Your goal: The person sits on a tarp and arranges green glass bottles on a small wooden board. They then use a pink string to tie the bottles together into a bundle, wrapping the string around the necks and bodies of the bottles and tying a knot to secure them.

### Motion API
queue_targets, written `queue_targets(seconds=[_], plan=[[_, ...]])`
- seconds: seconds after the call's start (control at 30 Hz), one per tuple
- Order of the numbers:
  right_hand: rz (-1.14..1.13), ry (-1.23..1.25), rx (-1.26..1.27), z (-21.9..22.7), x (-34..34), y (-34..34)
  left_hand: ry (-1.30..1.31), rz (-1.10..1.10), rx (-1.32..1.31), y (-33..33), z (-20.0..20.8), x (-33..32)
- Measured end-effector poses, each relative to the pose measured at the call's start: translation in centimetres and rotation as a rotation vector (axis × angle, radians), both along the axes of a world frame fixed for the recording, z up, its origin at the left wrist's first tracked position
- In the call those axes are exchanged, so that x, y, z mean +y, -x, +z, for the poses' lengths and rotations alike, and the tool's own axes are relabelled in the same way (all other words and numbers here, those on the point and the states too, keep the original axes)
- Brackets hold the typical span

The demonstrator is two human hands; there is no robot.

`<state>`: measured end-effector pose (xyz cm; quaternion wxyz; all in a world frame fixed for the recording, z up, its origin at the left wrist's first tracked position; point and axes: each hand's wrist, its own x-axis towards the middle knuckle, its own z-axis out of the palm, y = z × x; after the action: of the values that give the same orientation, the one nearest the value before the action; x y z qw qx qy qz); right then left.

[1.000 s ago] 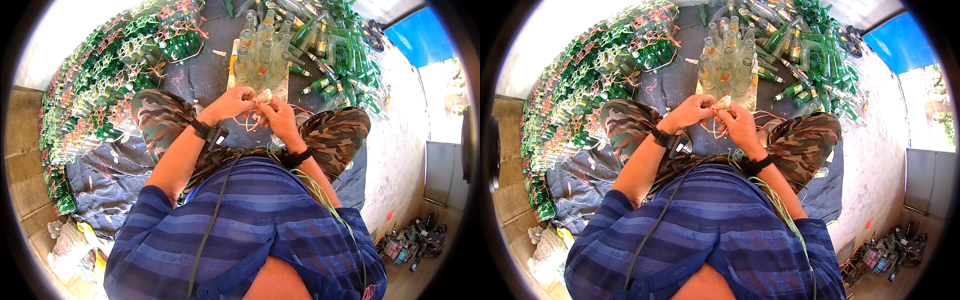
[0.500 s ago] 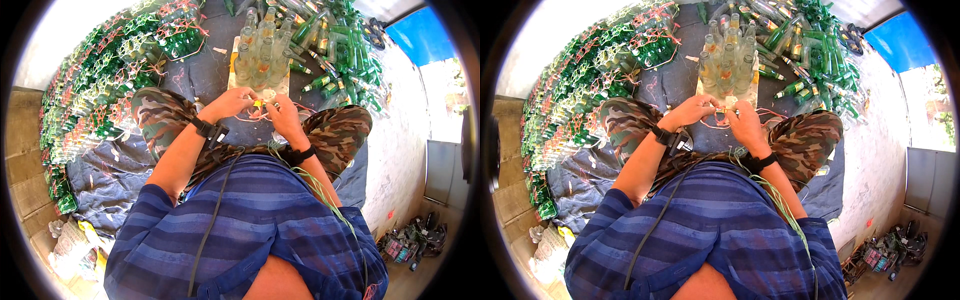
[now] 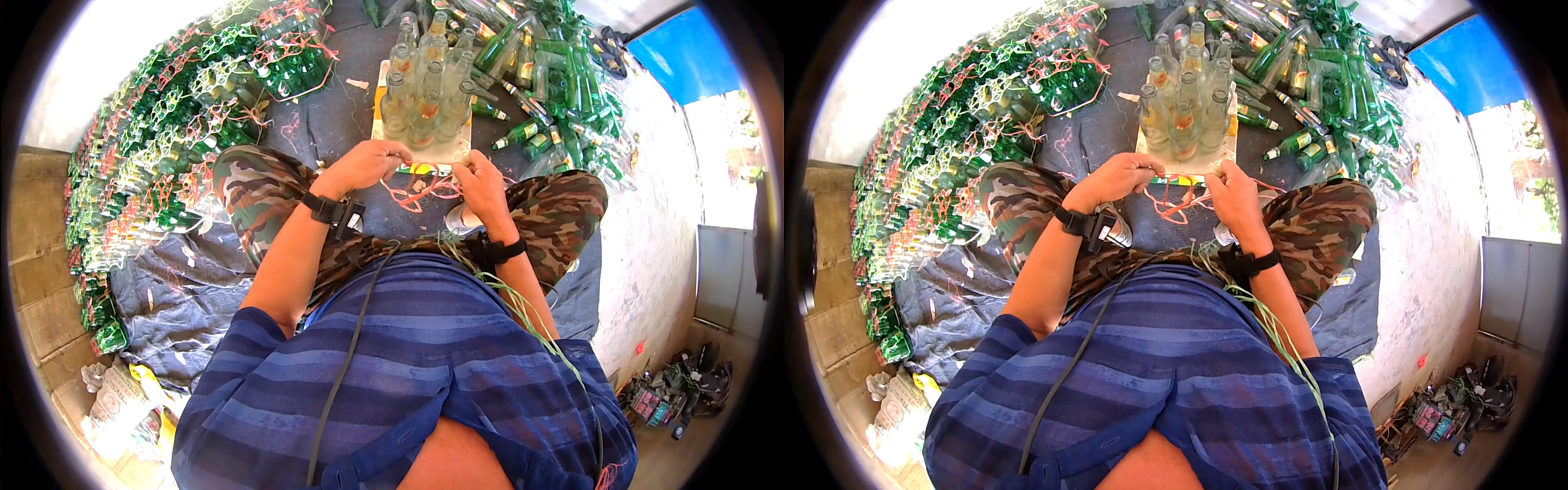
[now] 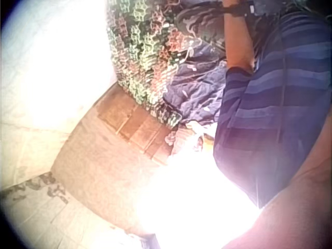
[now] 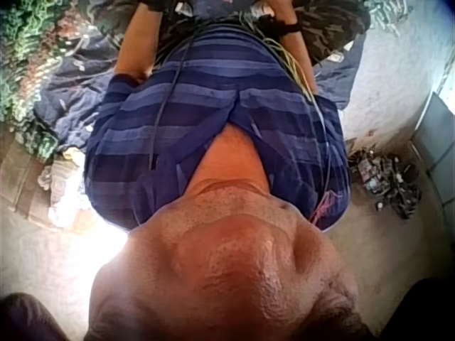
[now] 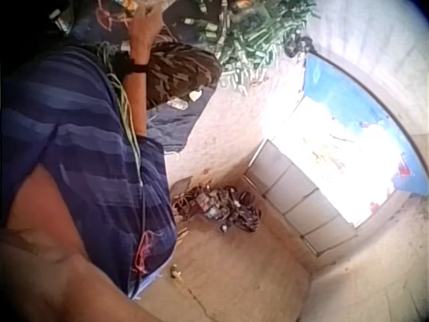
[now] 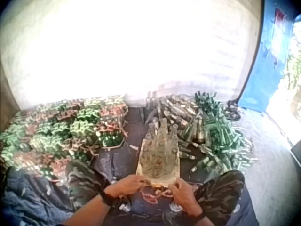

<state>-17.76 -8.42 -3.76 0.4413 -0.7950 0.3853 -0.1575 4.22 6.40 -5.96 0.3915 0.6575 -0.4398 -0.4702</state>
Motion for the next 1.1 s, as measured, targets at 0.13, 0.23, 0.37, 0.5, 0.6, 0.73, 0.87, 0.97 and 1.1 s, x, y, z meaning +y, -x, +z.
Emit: queue_targets(seconds=[0.13,0.23,0.37,0.5,0.6,0.73,0.87,0.97,1.1], plan=[[-0.094,0.069,-0.095,-2.5,-3.4,1.8,0.07,0.144,-0.484,-2.1,-0.2,1.1],[-0.222,0.037,-0.193,-1.0,-5.8,3.6,-0.248,0.266,-0.836,-5.2,1.1,2.5],[-0.199,-0.13,-0.261,1.4,-7.7,5.1,-0.553,0.319,-0.959,-7.6,0.2,4.1],[0.011,-0.494,-0.225,7.7,-5.1,4.2,-0.364,0.309,-1.053,-6.4,0.0,4.0],[0.154,-0.625,-0.174,8.6,-4.3,4.0,-0.007,0.202,-0.649,-3.6,2.3,2.2],[0.223,-0.804,-0.278,8.2,-2.4,2.0,0.2,-0.035,0.106,2.5,4.4,0.0],[0.258,-0.938,-0.441,7.1,-2.7,1.3,0.278,-0.164,0.485,5.6,3.9,-1.5],[0.135,-0.743,-0.45,7.4,-3.7,1.3,0.097,-0.217,0.57,4.1,4.5,-1.6],[-0.182,-0.306,-0.409,6.8,-7.5,3.6,0.134,-0.002,0.528,0.8,5.5,-0.3]])
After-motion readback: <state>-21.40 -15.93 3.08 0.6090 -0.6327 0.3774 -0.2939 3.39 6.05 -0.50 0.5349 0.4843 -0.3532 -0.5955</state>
